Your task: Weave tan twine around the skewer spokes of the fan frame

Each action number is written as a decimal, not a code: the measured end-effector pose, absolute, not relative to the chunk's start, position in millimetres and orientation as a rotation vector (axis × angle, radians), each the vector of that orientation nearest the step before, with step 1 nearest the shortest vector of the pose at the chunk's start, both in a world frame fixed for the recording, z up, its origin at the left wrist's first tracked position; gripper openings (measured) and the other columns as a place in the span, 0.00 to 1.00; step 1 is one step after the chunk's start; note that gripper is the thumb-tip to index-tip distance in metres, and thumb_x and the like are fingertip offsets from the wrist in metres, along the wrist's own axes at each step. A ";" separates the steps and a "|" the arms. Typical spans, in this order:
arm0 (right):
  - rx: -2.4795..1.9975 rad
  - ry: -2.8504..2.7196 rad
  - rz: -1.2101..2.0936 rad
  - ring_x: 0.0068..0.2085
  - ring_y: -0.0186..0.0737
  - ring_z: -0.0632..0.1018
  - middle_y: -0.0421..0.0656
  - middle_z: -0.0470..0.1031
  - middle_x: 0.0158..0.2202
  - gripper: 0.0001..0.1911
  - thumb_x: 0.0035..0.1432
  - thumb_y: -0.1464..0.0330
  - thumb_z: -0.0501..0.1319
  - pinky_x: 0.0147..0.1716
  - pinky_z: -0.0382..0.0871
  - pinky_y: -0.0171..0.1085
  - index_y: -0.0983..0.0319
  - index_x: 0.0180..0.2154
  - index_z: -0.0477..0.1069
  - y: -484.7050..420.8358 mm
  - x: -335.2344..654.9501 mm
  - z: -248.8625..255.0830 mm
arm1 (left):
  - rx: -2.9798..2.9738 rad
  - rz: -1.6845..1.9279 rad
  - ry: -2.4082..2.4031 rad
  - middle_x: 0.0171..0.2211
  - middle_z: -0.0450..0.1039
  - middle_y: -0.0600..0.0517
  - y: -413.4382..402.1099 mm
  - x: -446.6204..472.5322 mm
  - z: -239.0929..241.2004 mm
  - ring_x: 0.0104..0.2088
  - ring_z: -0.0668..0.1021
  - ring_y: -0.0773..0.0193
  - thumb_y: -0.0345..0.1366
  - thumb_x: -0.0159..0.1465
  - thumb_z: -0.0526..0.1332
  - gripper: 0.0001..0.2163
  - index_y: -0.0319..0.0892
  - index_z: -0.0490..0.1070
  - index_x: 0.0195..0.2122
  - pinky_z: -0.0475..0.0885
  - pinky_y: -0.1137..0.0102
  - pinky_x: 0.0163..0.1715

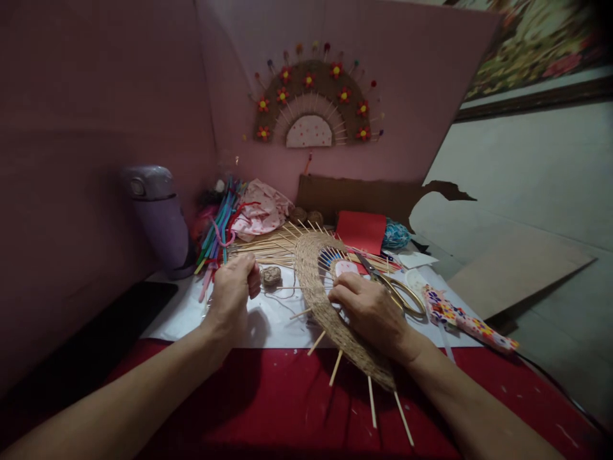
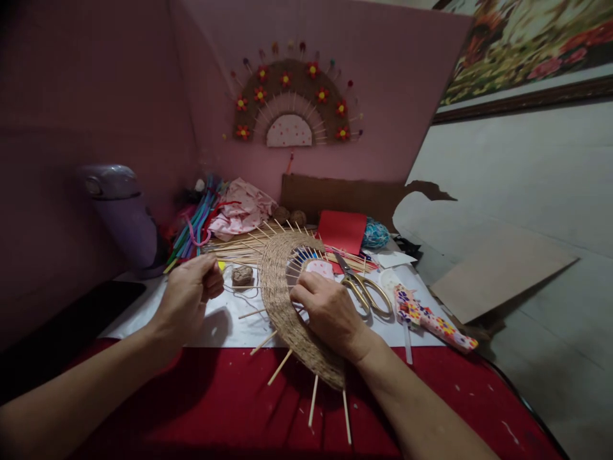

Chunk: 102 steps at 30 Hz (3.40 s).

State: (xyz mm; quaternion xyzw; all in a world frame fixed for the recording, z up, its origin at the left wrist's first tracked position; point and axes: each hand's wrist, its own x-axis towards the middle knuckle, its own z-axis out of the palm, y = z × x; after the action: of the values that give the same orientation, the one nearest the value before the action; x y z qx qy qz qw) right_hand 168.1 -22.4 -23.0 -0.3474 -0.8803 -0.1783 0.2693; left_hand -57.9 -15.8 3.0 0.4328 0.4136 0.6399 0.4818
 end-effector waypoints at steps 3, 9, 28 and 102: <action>-0.937 -2.384 -0.474 0.31 0.35 0.67 0.43 0.69 0.31 0.09 0.58 0.76 0.51 0.30 0.61 0.34 0.63 0.31 0.69 -23.7 167.6 -23.7 | 0.951 1.442 1.030 0.10 0.46 0.61 -8.6 -57.8 -5.5 0.11 0.50 0.76 0.36 0.60 0.55 0.16 0.41 0.55 0.15 0.44 0.76 0.12; -0.898 -2.408 -0.434 0.32 0.35 0.67 0.44 0.69 0.32 0.08 0.55 0.77 0.53 0.30 0.61 0.34 0.63 0.31 0.68 -25.4 165.5 -23.8 | 0.961 1.395 0.971 0.14 0.62 0.56 -7.9 -54.2 -10.4 0.15 0.63 0.74 0.37 0.59 0.59 0.13 0.38 0.63 0.20 0.56 0.78 0.15; -0.791 -2.497 -0.383 0.30 0.34 0.66 0.42 0.67 0.29 0.11 0.50 0.79 0.52 0.27 0.59 0.34 0.62 0.28 0.70 -31.3 155.9 -25.6 | 0.939 1.226 0.932 0.22 0.69 0.51 -0.3 -56.4 -16.6 0.16 0.69 0.73 0.42 0.56 0.63 0.12 0.37 0.68 0.32 0.62 0.79 0.13; -1.116 -1.926 -0.040 0.35 0.38 0.72 0.42 0.72 0.33 0.06 0.56 0.74 0.56 0.34 0.65 0.38 0.59 0.33 0.71 -31.8 167.6 -13.0 | 0.607 0.989 0.938 0.30 0.72 0.45 -5.9 -55.9 -8.4 0.27 0.77 0.63 0.32 0.59 0.58 0.04 0.36 0.67 0.34 0.73 0.72 0.25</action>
State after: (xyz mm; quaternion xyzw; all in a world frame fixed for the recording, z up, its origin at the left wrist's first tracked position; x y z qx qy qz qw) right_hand 167.6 -31.8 -13.0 -0.4497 -0.7762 -0.0160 0.4417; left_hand -55.9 -5.9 -8.4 0.2761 0.4267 0.4500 0.7343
